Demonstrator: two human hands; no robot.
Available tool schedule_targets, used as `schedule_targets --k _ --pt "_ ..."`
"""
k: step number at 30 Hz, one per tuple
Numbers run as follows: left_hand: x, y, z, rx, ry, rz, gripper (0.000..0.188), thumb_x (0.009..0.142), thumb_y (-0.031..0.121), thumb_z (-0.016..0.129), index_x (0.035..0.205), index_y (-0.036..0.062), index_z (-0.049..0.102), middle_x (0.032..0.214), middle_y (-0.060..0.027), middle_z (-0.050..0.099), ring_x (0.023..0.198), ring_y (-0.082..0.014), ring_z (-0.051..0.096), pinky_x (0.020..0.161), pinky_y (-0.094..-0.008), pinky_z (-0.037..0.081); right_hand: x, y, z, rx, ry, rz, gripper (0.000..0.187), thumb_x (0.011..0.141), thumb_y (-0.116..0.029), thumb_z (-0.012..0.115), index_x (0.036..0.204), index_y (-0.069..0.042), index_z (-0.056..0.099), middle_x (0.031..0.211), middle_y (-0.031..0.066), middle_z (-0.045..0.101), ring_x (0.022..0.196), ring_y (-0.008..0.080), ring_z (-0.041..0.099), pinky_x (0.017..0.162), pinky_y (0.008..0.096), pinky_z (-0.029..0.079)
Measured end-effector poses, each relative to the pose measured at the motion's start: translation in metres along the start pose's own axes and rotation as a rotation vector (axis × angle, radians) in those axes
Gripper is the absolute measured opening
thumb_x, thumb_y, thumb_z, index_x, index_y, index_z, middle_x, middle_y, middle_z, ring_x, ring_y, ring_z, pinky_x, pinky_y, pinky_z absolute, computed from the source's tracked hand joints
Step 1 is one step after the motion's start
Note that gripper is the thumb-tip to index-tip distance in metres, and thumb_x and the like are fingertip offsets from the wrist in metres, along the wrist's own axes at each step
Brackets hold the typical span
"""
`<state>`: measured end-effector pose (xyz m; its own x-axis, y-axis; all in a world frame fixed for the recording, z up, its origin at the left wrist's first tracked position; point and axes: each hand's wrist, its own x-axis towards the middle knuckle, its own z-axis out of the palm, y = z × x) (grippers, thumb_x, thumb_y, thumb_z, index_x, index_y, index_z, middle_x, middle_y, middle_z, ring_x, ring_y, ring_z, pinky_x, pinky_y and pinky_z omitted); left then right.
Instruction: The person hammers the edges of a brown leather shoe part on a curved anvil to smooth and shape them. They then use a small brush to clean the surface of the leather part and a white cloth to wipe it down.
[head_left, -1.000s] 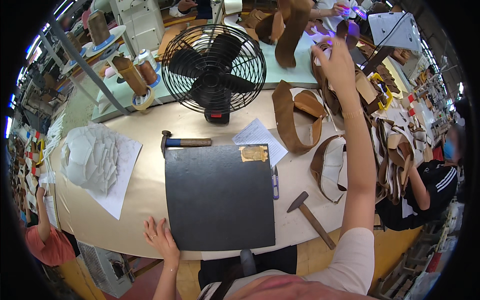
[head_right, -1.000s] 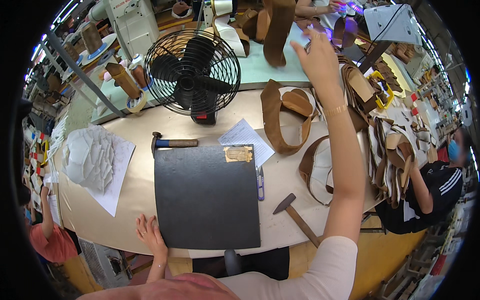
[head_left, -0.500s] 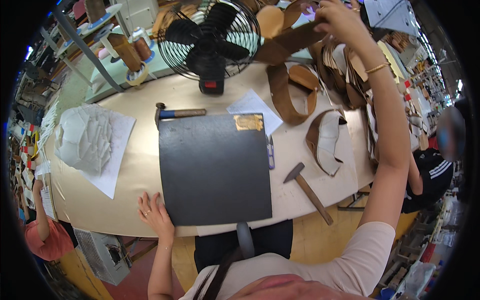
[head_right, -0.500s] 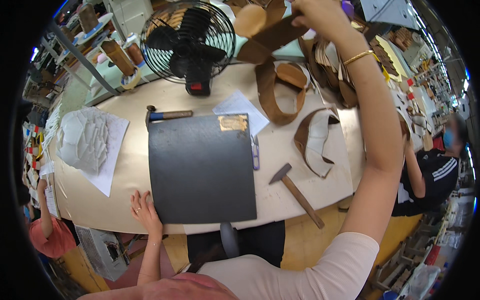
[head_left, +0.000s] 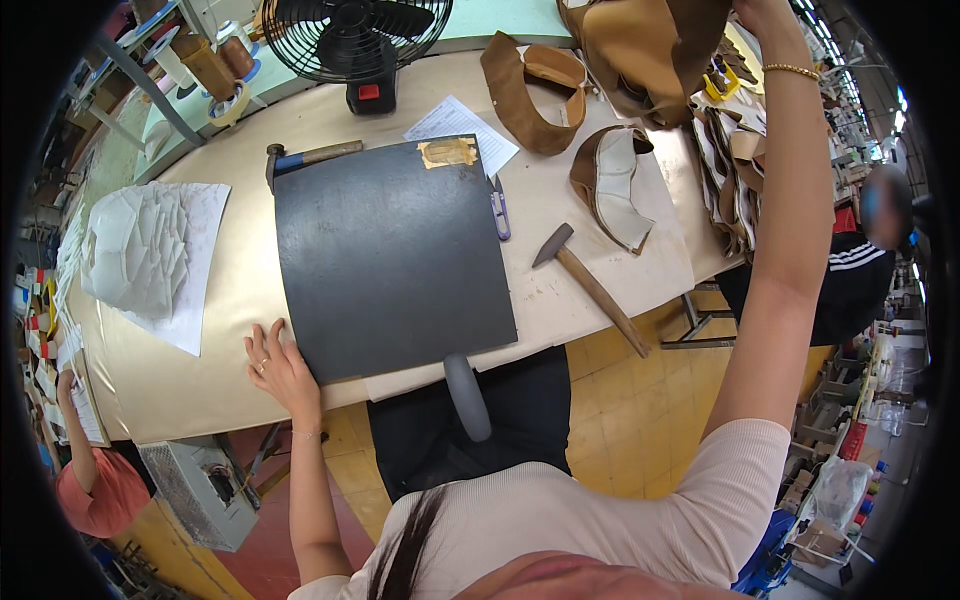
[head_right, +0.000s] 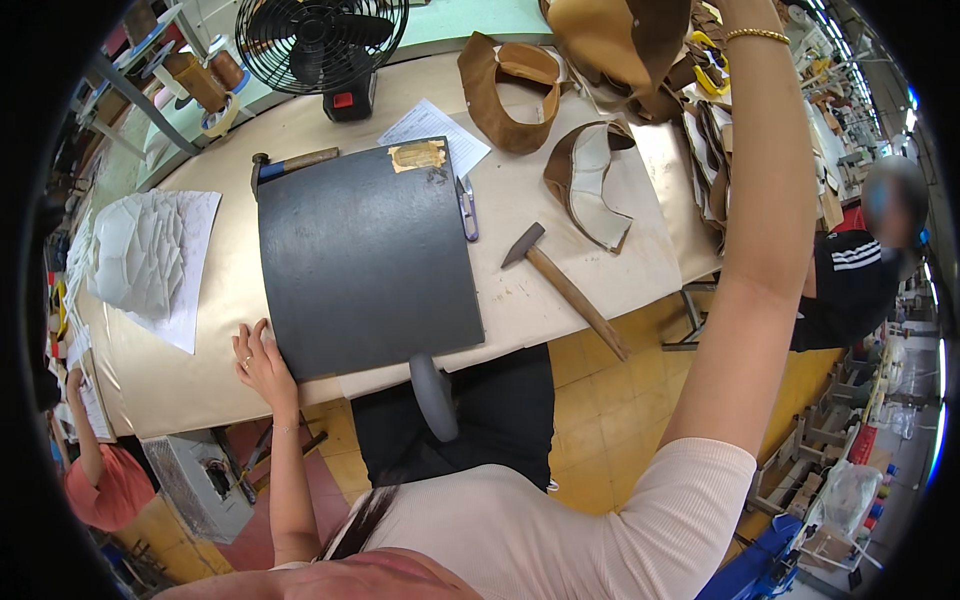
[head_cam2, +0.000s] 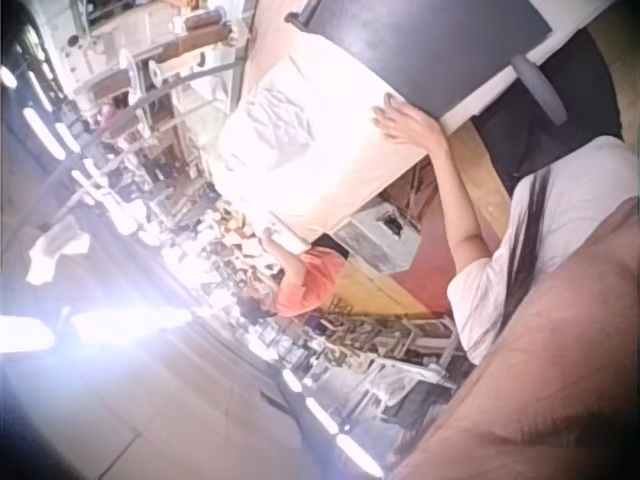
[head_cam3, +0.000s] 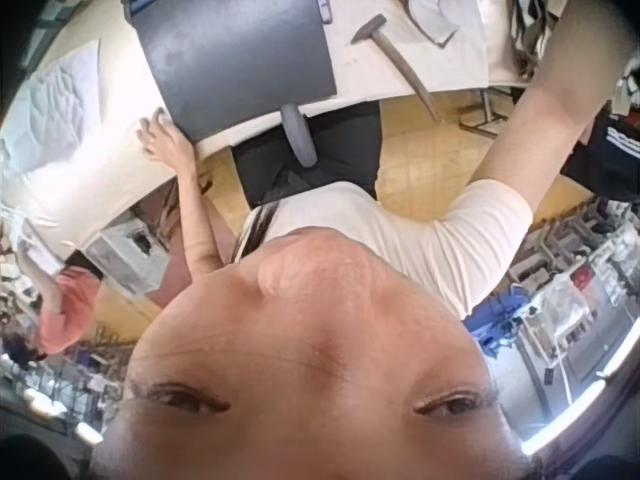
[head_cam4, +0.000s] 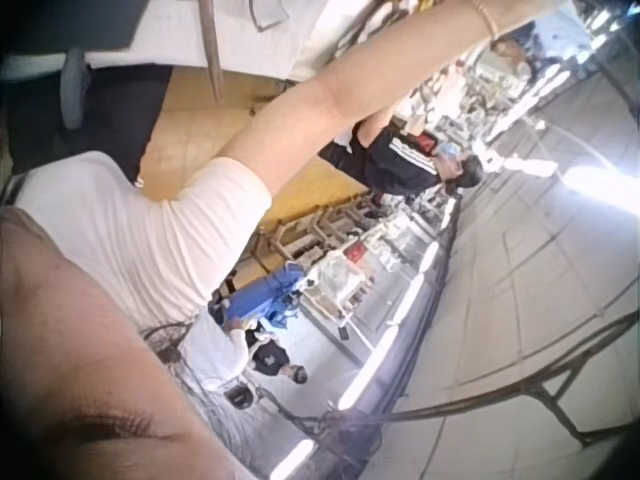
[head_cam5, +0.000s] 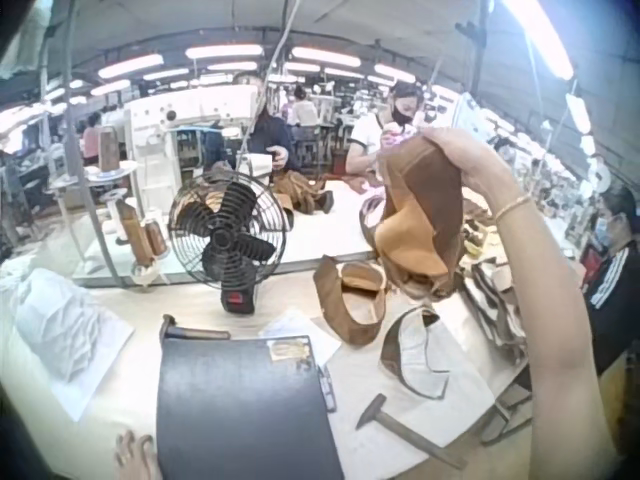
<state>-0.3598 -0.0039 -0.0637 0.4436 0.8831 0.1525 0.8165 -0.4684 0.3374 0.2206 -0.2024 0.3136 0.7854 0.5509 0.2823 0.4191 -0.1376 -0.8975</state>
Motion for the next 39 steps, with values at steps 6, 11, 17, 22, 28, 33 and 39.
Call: schedule_targets --k 6,11,17,22,28,33,39 --pt "0.002 0.008 0.008 -0.024 0.003 0.009 0.038 0.101 0.023 0.042 0.136 0.0202 0.057 0.157 -0.0109 0.038 0.149 -0.0308 0.023 0.117 -0.0571 0.009 -0.023 0.039 0.039 -0.952 -0.046 -0.677 0.032 0.097 -0.028 0.057 0.107 0.001 0.067 0.088 0.0163 0.072 0.088 0.0346 0.068 0.082 0.0401 0.053" --pt "-0.002 -0.002 0.002 0.006 0.023 -0.033 0.037 0.101 0.024 0.043 0.135 0.0207 0.058 0.155 -0.0110 0.039 0.149 -0.0313 0.023 0.117 -0.0573 0.010 -0.117 0.175 0.135 -1.012 -0.198 -0.282 0.034 0.097 -0.037 0.055 0.117 -0.013 0.068 0.108 0.0153 0.070 0.102 0.0349 0.065 0.086 0.0456 0.052" --pt "-0.001 -0.003 0.002 -0.004 0.036 -0.034 0.037 0.100 0.023 0.044 0.134 0.0215 0.058 0.155 -0.0109 0.040 0.149 -0.0315 0.024 0.116 -0.0581 0.010 -0.137 0.162 0.128 -0.867 -0.073 -0.224 0.033 0.099 -0.033 0.054 0.113 -0.007 0.069 0.106 0.0184 0.070 0.094 0.0389 0.066 0.084 0.0444 0.052" --pt "-0.001 -0.006 0.001 -0.001 0.044 -0.046 0.036 0.101 0.024 0.043 0.134 0.0217 0.058 0.155 -0.0109 0.039 0.148 -0.0315 0.024 0.116 -0.0591 0.010 -0.156 0.162 0.156 -1.018 -0.053 -0.326 0.033 0.097 -0.039 0.057 0.113 -0.012 0.067 0.099 0.0123 0.069 0.090 0.0336 0.067 0.082 0.0474 0.050" --pt "0.006 0.006 0.005 -0.010 0.030 -0.028 0.036 0.102 0.026 0.043 0.134 0.0209 0.058 0.155 -0.0108 0.040 0.149 -0.0305 0.025 0.117 -0.0586 0.010 -0.178 0.238 0.178 -1.165 0.133 -0.436 0.047 0.089 -0.051 0.062 0.126 -0.022 0.059 0.103 0.0038 0.062 0.094 0.0256 0.062 0.088 0.0450 0.040" --pt "0.002 -0.015 0.006 -0.133 0.089 -0.057 0.040 0.106 0.032 0.038 0.136 0.0137 0.056 0.153 -0.0101 0.043 0.147 -0.0309 0.029 0.118 -0.0558 0.010 -0.199 0.190 0.156 -0.840 0.304 -0.556 0.050 0.086 -0.047 0.069 0.125 -0.017 0.060 0.111 0.0068 0.060 0.107 0.0269 0.055 0.096 0.0445 0.037" --pt "-0.002 -0.002 0.002 -0.796 0.240 -0.114 0.041 0.103 0.019 0.052 0.140 0.0000 0.048 0.141 -0.0152 0.051 0.134 -0.0252 0.045 0.114 -0.0407 0.032 -0.288 0.240 0.041 -0.793 0.111 -0.009 0.055 0.082 -0.047 0.075 0.113 -0.002 0.065 0.107 0.0153 0.068 0.103 0.0338 0.064 0.088 0.0453 0.047"
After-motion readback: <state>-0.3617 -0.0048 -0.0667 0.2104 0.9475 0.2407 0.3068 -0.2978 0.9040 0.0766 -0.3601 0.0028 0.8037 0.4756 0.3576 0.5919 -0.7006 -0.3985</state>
